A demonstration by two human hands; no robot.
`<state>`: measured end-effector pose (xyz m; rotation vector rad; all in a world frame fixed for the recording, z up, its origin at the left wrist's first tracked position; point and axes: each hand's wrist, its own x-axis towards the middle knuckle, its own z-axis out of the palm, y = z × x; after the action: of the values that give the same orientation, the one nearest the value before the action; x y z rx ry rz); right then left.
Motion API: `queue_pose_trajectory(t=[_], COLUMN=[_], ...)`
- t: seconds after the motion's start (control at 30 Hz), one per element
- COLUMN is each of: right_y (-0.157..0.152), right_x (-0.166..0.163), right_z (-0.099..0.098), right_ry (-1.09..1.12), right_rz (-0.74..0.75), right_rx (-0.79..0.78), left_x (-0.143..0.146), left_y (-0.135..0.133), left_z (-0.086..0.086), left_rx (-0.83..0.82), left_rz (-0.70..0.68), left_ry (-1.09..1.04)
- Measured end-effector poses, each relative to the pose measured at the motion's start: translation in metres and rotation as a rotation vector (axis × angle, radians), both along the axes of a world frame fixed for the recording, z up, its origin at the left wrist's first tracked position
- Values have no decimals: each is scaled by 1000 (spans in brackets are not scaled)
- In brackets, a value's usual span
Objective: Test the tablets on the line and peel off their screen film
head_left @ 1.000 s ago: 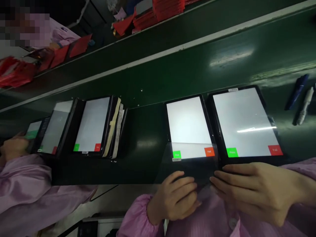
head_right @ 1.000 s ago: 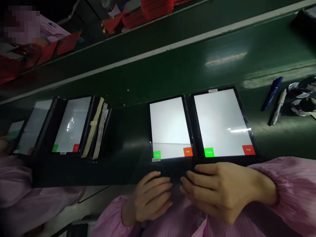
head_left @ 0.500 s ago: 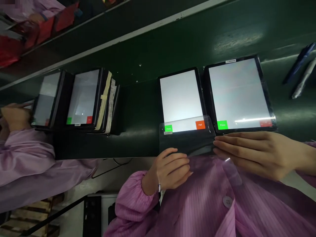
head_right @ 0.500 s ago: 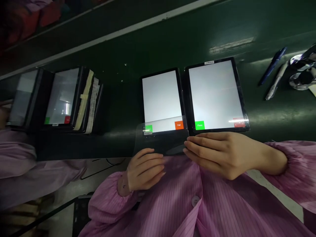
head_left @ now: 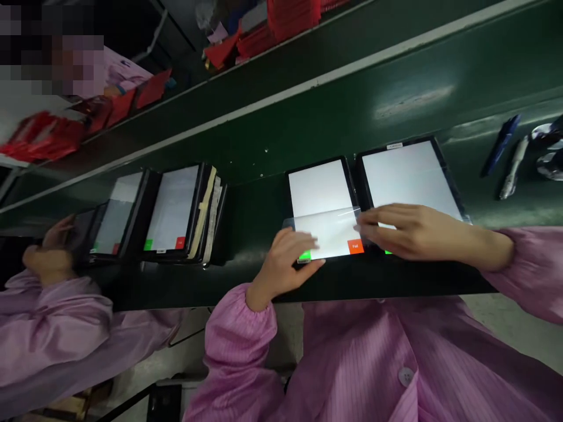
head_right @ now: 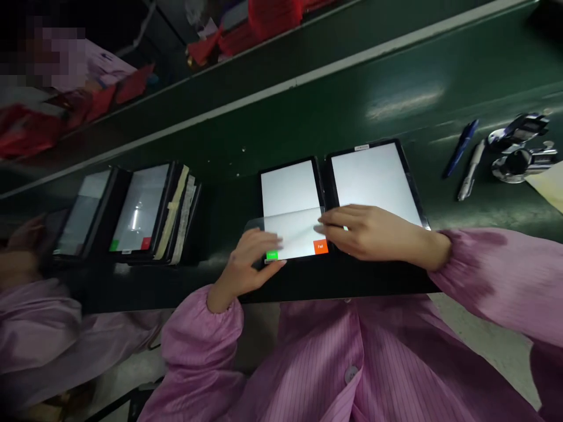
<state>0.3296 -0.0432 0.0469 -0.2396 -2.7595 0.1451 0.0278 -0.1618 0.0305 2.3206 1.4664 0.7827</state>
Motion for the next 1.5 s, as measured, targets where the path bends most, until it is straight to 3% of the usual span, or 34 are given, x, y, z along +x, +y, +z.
queue_pose_trajectory(t=[0.1, 0.2, 0.3, 0.43, 0.5, 0.57, 0.7, 0.8, 0.97, 1.17, 1.5], right_y=[45, 69, 43, -32, -59, -73, -82, -82, -62, -38, -24], right_x=[-30, -40, -19, 26, 41, 48, 50, 49, 55, 58, 64], right_z=[-17, -21, -10, 0, 0, -3, -14, -18, -9, -1, 2], right_ry=[-87, -75, -23, 85, 68, 54, 100, 152, 123, 94, 73], right_rz=[-318, -537, -501, -302, -337, -391, -609, -775, -613, -571, -518], right_rx=[-82, -53, 13, 125, 152, 149, 55, -50, 14, 0, 47], left_x=[-12, -24, -37, -42, -34, -22, -3, -3, -14, -12, -6], left_y=[60, 94, 68, -22, -57, -75, -72, -60, -43, -23, -35], left_z=[-2, 2, 3, -14, -24, -32, -39, -36, -25, -28, -20], left_rx=[-239, -196, -114, 106, 150, 177, 225, 204, 99, 99, 104], left_rz=[231, 337, 329, 161, 178, 241, 362, 357, 251, 325, 273], left_ry=[109, 112, 105, 129, 231, 281, 222, 209, 148, 156, 200])
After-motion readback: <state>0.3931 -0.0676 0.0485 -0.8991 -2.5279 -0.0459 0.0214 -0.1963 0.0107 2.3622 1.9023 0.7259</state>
